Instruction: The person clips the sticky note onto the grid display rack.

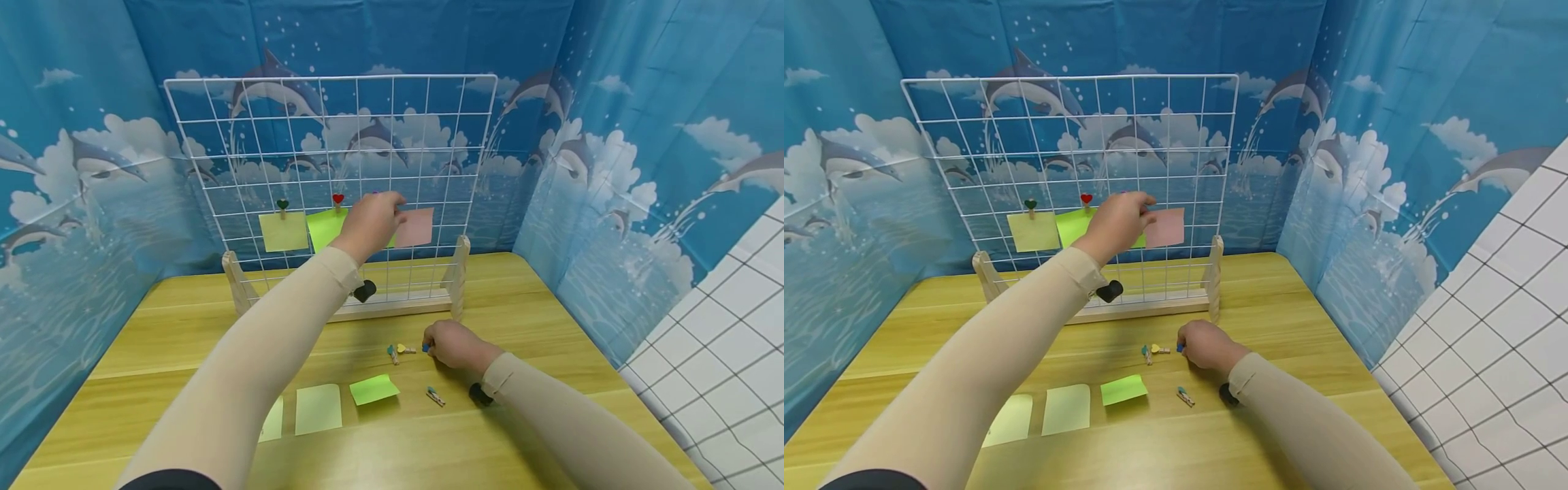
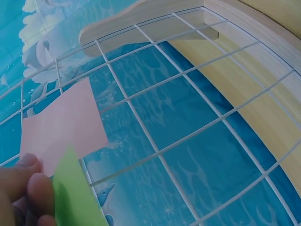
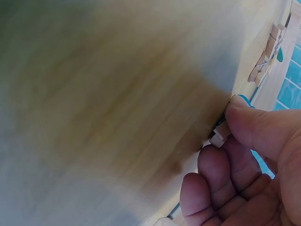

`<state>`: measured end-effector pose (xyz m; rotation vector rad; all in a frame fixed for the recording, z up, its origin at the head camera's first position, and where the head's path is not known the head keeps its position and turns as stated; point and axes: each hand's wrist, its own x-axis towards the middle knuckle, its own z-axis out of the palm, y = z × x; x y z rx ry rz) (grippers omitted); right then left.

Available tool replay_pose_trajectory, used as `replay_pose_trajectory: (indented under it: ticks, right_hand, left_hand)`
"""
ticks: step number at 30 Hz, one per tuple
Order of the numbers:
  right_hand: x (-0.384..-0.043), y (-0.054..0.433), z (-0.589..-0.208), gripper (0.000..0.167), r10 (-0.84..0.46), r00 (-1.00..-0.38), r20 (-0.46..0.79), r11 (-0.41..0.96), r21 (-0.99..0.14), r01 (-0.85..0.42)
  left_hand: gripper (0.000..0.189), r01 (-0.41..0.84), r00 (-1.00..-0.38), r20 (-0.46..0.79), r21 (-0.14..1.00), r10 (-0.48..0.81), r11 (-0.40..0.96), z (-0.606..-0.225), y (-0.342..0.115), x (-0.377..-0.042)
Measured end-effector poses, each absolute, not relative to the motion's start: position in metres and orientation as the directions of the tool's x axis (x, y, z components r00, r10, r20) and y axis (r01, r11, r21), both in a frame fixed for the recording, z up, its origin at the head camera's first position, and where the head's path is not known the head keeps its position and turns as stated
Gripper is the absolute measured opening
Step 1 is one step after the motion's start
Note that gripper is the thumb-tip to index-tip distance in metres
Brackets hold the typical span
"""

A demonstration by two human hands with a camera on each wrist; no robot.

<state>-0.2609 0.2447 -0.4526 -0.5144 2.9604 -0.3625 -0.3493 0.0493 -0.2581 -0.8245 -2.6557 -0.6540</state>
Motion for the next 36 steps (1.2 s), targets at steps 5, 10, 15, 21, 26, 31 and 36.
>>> replay_pose_trajectory:
  ticks: [5, 10, 15, 21, 26, 31, 36]
  right_hand:
    - [-0.26, 0.244, -0.451, 0.006, -0.337, -0.938, -0.08, 0.916, -0.259, -0.307]
    - [-0.259, 0.244, -0.449, 0.006, -0.344, -0.936, -0.076, 0.915, -0.254, -0.315]
    - [-0.26, 0.244, -0.449, 0.006, -0.342, -0.937, -0.079, 0.915, -0.258, -0.312]
    - [-0.259, 0.244, -0.448, 0.006, -0.345, -0.936, -0.075, 0.911, -0.266, -0.314]
    - [-0.258, 0.243, -0.448, 0.006, -0.345, -0.936, -0.071, 0.911, -0.266, -0.316]
    - [-0.258, 0.243, -0.448, 0.007, -0.337, -0.938, -0.08, 0.912, -0.274, -0.305]
    - [-0.257, 0.244, -0.449, 0.007, -0.335, -0.939, -0.082, 0.912, -0.28, -0.301]
  left_hand:
    - [0.034, 0.577, -0.803, 0.397, 0.333, 0.445, 0.746, -0.255, 0.052, -0.35]
    - [0.032, 0.554, -0.82, 0.383, 0.343, 0.425, 0.758, -0.253, 0.054, -0.35]
    - [0.031, 0.524, -0.842, 0.356, 0.36, 0.405, 0.772, -0.25, 0.056, -0.352]
    - [0.029, 0.506, -0.854, 0.341, 0.365, 0.394, 0.781, -0.246, 0.057, -0.352]
    - [0.029, 0.483, -0.869, 0.316, 0.377, 0.381, 0.79, -0.243, 0.058, -0.351]
    - [0.028, 0.483, -0.867, 0.32, 0.357, 0.381, 0.8, -0.243, 0.06, -0.353]
    - [0.027, 0.481, -0.867, 0.327, 0.354, 0.376, 0.802, -0.244, 0.061, -0.354]
